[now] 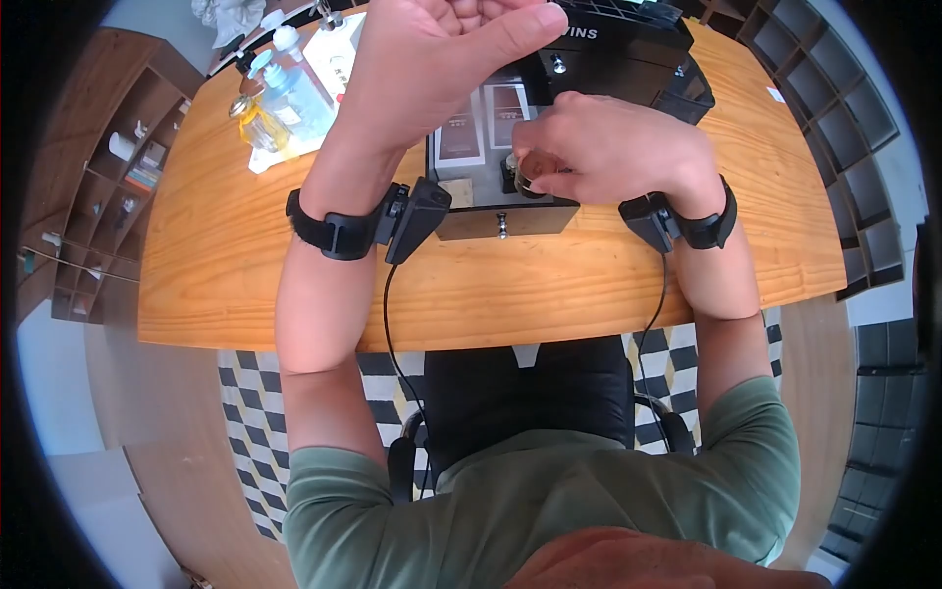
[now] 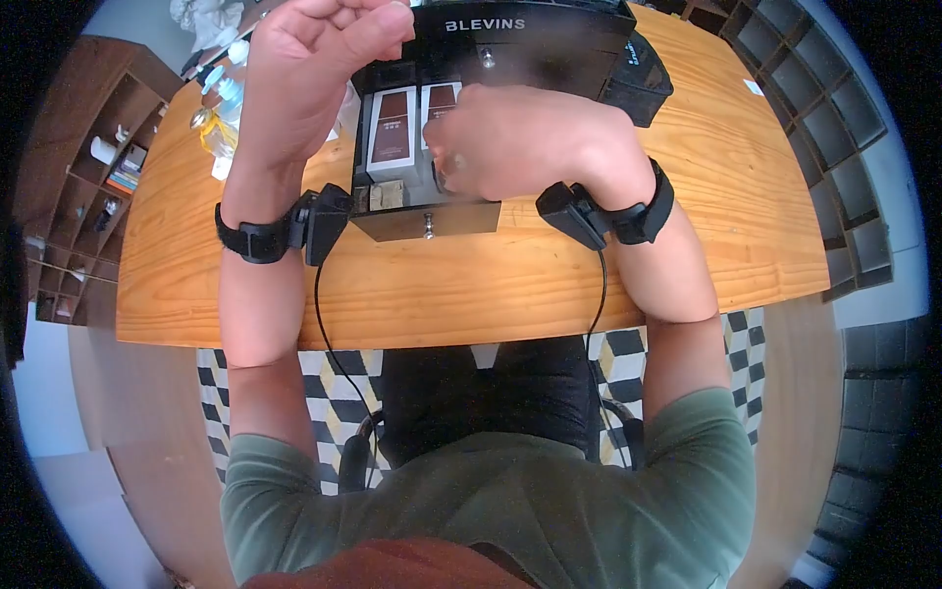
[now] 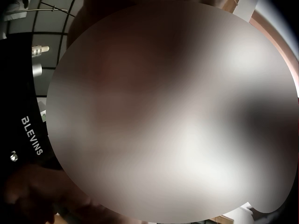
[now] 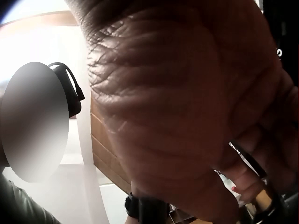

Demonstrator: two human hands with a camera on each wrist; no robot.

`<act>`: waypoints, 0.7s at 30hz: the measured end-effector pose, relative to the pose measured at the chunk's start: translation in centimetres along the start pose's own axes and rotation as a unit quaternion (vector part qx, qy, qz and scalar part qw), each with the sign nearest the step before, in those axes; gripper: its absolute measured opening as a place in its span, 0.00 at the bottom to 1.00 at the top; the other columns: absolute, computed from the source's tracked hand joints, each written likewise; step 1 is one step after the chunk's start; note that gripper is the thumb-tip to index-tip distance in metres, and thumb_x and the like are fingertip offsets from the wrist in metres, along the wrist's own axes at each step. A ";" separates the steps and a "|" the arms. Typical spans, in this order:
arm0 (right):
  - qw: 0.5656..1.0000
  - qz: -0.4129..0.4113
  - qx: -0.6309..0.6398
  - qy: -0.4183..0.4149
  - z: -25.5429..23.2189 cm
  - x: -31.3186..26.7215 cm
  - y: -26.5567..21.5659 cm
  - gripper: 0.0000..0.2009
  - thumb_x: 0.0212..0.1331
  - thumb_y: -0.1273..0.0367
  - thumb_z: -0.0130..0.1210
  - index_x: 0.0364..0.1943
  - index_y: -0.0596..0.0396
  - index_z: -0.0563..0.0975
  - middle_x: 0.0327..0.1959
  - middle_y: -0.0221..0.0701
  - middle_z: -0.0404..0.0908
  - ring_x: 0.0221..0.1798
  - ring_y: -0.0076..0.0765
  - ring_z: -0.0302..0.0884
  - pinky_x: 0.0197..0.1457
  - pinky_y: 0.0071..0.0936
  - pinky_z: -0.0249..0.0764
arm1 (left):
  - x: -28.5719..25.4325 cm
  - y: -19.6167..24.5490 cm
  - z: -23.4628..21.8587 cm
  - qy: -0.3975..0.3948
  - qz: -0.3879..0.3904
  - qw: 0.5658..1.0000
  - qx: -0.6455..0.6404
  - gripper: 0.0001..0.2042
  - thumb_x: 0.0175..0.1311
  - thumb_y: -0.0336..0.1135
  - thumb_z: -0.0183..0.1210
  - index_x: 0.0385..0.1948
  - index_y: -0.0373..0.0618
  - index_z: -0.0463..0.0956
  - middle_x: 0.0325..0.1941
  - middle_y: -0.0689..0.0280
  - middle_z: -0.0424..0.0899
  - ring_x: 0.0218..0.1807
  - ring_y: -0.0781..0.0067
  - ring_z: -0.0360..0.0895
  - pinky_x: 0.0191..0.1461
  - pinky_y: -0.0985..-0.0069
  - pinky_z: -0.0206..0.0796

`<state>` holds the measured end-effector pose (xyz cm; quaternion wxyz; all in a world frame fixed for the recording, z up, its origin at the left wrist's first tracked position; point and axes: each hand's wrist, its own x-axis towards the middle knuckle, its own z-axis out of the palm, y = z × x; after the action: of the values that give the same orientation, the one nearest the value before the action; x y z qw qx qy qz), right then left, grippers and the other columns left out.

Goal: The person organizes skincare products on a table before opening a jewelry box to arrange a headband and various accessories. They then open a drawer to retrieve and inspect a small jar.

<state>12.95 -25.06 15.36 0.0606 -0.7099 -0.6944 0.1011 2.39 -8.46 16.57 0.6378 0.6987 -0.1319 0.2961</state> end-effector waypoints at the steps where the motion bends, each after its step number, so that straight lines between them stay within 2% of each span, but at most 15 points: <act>1: 1.000 0.000 -0.001 0.000 0.2 0.1 0.0 0.08 0.57 0.72 0.62 0.37 0.61 0.78 0.28 0.40 0.85 0.36 0.51 0.83 0.40 0.41 0.77 | 0.0 0.2 0.0 0.001 0.000 1.000 0.000 0.06 0.65 0.26 0.66 0.39 0.37 0.80 0.33 0.69 0.85 0.31 0.89 0.78 0.36 0.90 0.71; 3: 1.000 0.001 -0.001 -0.001 0.4 0.4 -0.2 0.08 0.56 0.72 0.62 0.36 0.62 0.78 0.28 0.40 0.86 0.37 0.51 0.83 0.40 0.41 0.77 | -0.1 0.7 0.0 -0.021 -0.029 0.999 0.002 0.05 0.65 0.26 0.66 0.38 0.37 0.80 0.32 0.69 0.85 0.30 0.89 0.78 0.35 0.90 0.71; 5: 0.997 0.048 -0.033 -0.055 0.5 0.7 -0.5 0.08 0.55 0.72 0.63 0.36 0.62 0.78 0.29 0.39 0.86 0.38 0.50 0.84 0.41 0.40 0.78 | -0.2 0.3 0.1 -0.017 -0.019 1.000 0.004 0.05 0.65 0.26 0.67 0.37 0.37 0.80 0.31 0.70 0.85 0.30 0.89 0.78 0.34 0.90 0.70; 6: 0.997 0.047 -0.033 -0.055 0.7 0.8 -0.4 0.08 0.55 0.72 0.63 0.36 0.62 0.78 0.29 0.39 0.86 0.38 0.50 0.84 0.41 0.40 0.78 | -0.2 0.1 0.2 -0.013 -0.008 1.000 0.007 0.05 0.65 0.26 0.67 0.37 0.37 0.80 0.31 0.70 0.85 0.29 0.89 0.77 0.34 0.90 0.70; 7: 0.998 0.035 -0.021 -0.044 0.9 0.8 -0.2 0.07 0.54 0.72 0.57 0.32 0.63 0.80 0.28 0.44 0.84 0.36 0.52 0.83 0.39 0.42 0.77 | -0.2 0.1 0.3 -0.013 -0.008 1.000 0.007 0.05 0.65 0.26 0.67 0.37 0.37 0.80 0.31 0.70 0.85 0.29 0.89 0.77 0.34 0.90 0.70; 8: 0.999 0.022 -0.009 -0.032 1.1 0.8 0.0 0.10 0.54 0.72 0.51 0.29 0.65 0.82 0.28 0.49 0.82 0.33 0.55 0.82 0.37 0.43 0.77 | -0.2 0.1 0.4 -0.014 -0.007 1.000 0.004 0.05 0.65 0.26 0.67 0.37 0.37 0.80 0.30 0.70 0.85 0.29 0.89 0.77 0.34 0.90 0.70; 9: 0.999 0.022 -0.009 -0.033 1.1 0.8 0.1 0.10 0.54 0.72 0.51 0.29 0.65 0.82 0.28 0.49 0.82 0.33 0.55 0.82 0.37 0.43 0.77 | -0.2 0.1 0.5 -0.015 -0.005 1.000 0.001 0.05 0.65 0.26 0.66 0.36 0.37 0.80 0.30 0.70 0.84 0.29 0.89 0.77 0.33 0.90 0.70; 12: 0.999 0.014 -0.015 -0.034 1.2 1.0 0.1 0.11 0.54 0.71 0.51 0.30 0.66 0.82 0.27 0.49 0.82 0.32 0.55 0.82 0.37 0.43 0.77 | -0.1 -0.2 0.4 -0.017 -0.010 1.000 0.008 0.04 0.66 0.27 0.66 0.36 0.38 0.80 0.30 0.71 0.84 0.29 0.90 0.77 0.33 0.90 0.69; 14: 0.996 0.051 -0.035 -0.068 0.9 1.2 -0.2 0.08 0.53 0.72 0.64 0.35 0.61 0.80 0.29 0.37 0.86 0.37 0.48 0.84 0.41 0.39 0.78 | -0.1 -0.4 0.4 -0.016 -0.013 1.000 0.014 0.04 0.66 0.27 0.66 0.36 0.38 0.80 0.30 0.71 0.84 0.29 0.90 0.77 0.33 0.90 0.69; 21: 0.997 0.040 0.006 -0.072 1.4 1.7 0.1 0.06 0.51 0.72 0.64 0.33 0.56 0.85 0.28 0.38 0.86 0.36 0.49 0.83 0.40 0.39 0.78 | -0.2 -0.6 0.7 -0.010 -0.019 0.999 0.041 0.03 0.67 0.27 0.64 0.35 0.38 0.80 0.29 0.72 0.83 0.29 0.89 0.76 0.33 0.89 0.68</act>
<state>12.73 -23.48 13.90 0.0108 -0.7277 -0.6672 0.1589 2.72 -9.07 15.92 0.6130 0.7292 -0.1129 0.2823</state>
